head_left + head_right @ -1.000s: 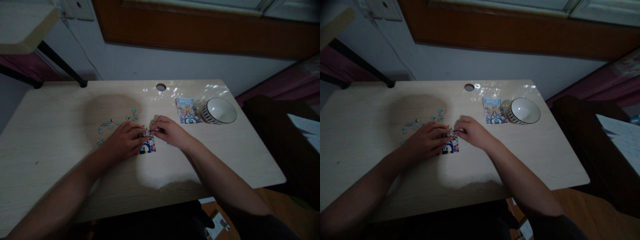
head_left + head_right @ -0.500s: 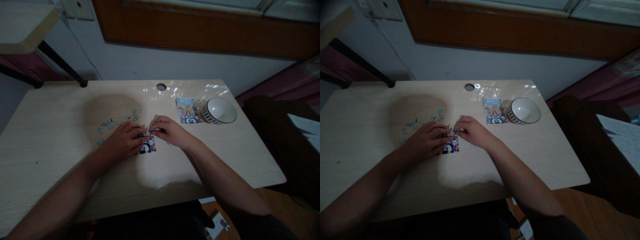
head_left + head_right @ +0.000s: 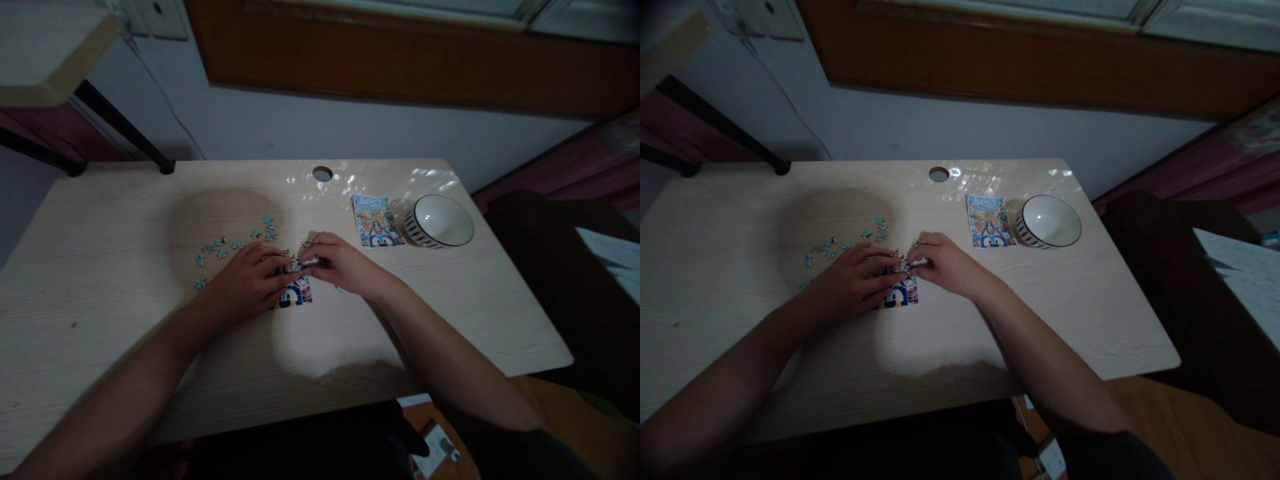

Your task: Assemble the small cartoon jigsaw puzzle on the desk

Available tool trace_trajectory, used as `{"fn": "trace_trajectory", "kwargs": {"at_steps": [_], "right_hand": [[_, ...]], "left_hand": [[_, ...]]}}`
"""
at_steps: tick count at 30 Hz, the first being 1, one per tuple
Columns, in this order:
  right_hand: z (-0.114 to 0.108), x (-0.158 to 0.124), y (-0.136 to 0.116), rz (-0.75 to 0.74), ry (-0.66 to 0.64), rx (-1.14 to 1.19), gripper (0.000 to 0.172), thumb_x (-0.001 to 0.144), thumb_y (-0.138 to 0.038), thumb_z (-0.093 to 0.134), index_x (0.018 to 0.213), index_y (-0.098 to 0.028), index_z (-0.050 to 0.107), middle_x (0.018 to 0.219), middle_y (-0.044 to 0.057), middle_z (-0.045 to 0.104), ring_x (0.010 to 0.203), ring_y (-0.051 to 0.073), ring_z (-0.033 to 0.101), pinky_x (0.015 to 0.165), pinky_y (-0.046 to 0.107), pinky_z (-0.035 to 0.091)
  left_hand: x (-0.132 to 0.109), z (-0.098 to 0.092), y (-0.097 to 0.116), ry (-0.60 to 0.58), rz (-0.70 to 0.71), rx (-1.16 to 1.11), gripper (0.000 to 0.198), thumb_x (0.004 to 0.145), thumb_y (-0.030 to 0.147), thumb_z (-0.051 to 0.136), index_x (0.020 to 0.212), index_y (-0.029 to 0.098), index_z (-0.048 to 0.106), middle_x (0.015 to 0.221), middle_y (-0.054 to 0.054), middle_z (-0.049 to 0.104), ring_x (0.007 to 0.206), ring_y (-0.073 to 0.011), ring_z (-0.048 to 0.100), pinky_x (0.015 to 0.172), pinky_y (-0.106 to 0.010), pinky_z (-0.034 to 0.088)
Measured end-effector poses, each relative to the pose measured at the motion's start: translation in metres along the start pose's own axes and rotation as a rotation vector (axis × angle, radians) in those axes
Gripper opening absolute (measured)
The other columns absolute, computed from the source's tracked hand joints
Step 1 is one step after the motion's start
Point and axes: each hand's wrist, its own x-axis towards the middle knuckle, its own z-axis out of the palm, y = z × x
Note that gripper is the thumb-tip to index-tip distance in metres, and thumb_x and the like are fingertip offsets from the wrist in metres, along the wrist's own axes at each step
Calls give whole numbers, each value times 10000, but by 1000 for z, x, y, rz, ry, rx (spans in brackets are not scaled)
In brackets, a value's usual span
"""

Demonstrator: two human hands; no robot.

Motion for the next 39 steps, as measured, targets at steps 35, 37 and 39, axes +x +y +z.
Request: {"fn": "trace_trajectory", "kwargs": {"at_steps": [35,37,39], "right_hand": [[1,3,-6,131,207,-74,174,983,-182,641,1027,-223,804,1038,66,810,981,228,726,932,408,541],[2,2,-6,143,207,-60,190,980,-178,641,1048,-235,810,1062,64,812,999,232,732,941,414,550],[2,2,-7,169,208,-42,208,978,-170,639,1065,-245,812,1071,57,813,1008,229,737,942,409,559]], "left_hand": [[-1,-1,1,5,-5,10,339,1022,276,638,1355,299,698,1391,-71,674,1346,-307,536,1183,-568,398],[-1,-2,1,-1,0,14,334,1025,281,633,1353,296,698,1393,-71,672,1347,-308,533,1182,-566,396],[0,-1,1,-5,4,14,336,1028,283,629,1358,296,693,1396,-71,670,1348,-306,531,1184,-563,390]]}}
